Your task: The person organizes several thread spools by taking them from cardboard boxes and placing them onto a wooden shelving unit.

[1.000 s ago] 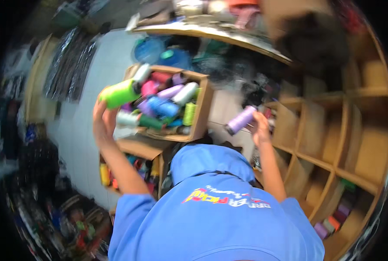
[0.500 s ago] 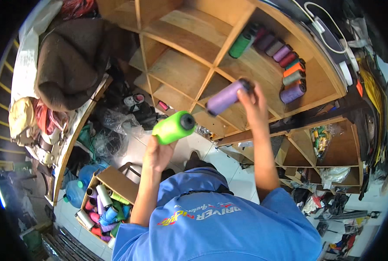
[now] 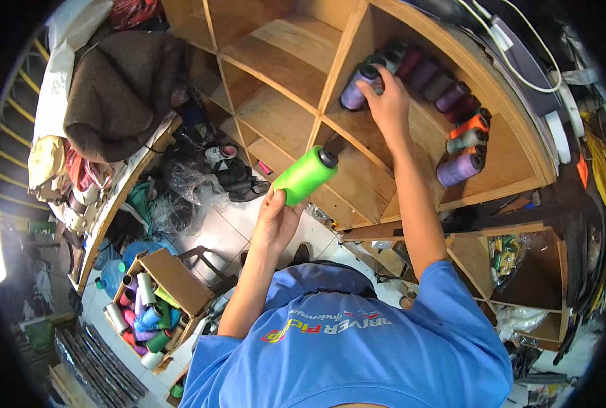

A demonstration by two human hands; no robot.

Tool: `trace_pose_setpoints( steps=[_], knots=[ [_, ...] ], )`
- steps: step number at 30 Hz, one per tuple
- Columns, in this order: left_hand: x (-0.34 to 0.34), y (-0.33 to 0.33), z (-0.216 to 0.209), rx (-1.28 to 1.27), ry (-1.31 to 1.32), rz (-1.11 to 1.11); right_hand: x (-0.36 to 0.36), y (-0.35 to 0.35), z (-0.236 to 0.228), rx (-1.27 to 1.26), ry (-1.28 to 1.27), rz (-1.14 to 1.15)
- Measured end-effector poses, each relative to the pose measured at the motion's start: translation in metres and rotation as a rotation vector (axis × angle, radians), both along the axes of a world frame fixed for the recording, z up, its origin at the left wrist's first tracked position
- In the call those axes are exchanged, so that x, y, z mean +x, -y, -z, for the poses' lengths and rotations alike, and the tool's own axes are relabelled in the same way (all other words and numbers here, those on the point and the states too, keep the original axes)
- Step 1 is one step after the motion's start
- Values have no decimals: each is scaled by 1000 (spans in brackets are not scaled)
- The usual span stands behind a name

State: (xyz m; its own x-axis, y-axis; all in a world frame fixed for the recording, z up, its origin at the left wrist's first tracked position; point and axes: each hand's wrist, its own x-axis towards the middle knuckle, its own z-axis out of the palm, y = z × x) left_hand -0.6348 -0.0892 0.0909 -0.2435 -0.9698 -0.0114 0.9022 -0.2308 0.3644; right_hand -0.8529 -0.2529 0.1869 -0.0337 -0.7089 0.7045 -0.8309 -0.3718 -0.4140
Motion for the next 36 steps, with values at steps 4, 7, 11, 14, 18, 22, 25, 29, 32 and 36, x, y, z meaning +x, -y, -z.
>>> trace_pose_setpoints(
  steps=[4, 7, 11, 14, 18, 22, 25, 29, 32, 36],
  knots=[
    [-2, 5, 0, -17, -4, -16, -2, 9, 4, 39, 58, -57],
    [-1, 7, -8, -18, 3, -41, 1, -9, -4, -38, 60, 14],
    [5, 8, -15, -57, 152, -160, 22, -72, -25, 410, 378, -298],
    [5, 7, -31, -128, 252, -220, 34, -114, -25, 797, 712, -682],
    [20, 11, -51, -283, 537, -215, 41, -129, -14, 876, 887, -800],
    [43, 12, -78, -389, 906, -181, 44, -131, -22, 762, 790, -843],
    [48, 14, -92, -426, 1125, -205, 49, -130, -24, 722, 659, -830],
    [47, 12, -92, -377, 1176, -328, 56, -130, -26, 626, 576, -831],
    [47, 11, -86, -348, 1143, -415, 61, -133, -27, 617, 522, -809],
    [53, 12, -87, -318, 1177, -422, 66, -132, -23, 590, 519, -804]
  ],
)
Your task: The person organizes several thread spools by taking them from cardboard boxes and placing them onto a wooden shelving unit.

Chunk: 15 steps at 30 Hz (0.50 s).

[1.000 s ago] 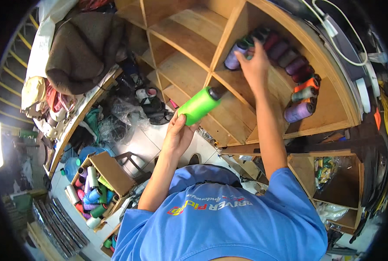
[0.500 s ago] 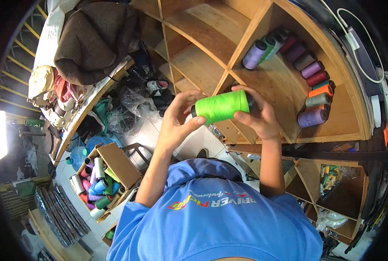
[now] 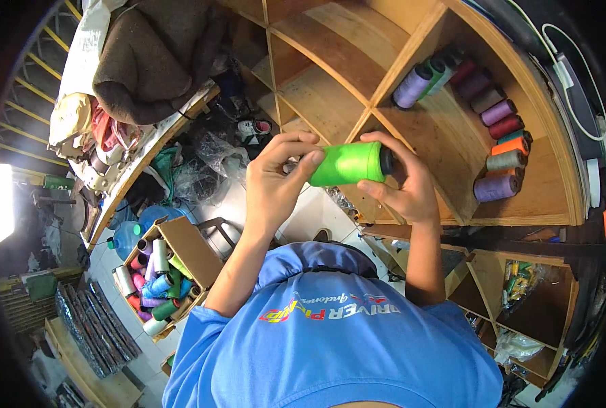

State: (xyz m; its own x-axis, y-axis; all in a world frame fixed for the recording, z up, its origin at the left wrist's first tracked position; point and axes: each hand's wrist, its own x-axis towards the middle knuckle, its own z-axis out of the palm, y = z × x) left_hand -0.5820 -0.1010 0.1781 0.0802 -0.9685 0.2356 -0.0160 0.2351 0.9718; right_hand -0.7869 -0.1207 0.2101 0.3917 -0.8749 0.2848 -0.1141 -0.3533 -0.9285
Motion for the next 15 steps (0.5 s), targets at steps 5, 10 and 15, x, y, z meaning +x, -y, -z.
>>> trace_pose_setpoints(
  steps=[5, 10, 15],
  knots=[
    [0, -7, -15, -84, -116, -24, 7, 2, 2, -107, -76, 157],
    [4, -10, -16, -97, -209, 111, 15, 0, 6, -93, 22, 207],
    [3, -13, -24, -50, -294, 111, 21, -2, 4, -39, 3, 178]
  ],
)
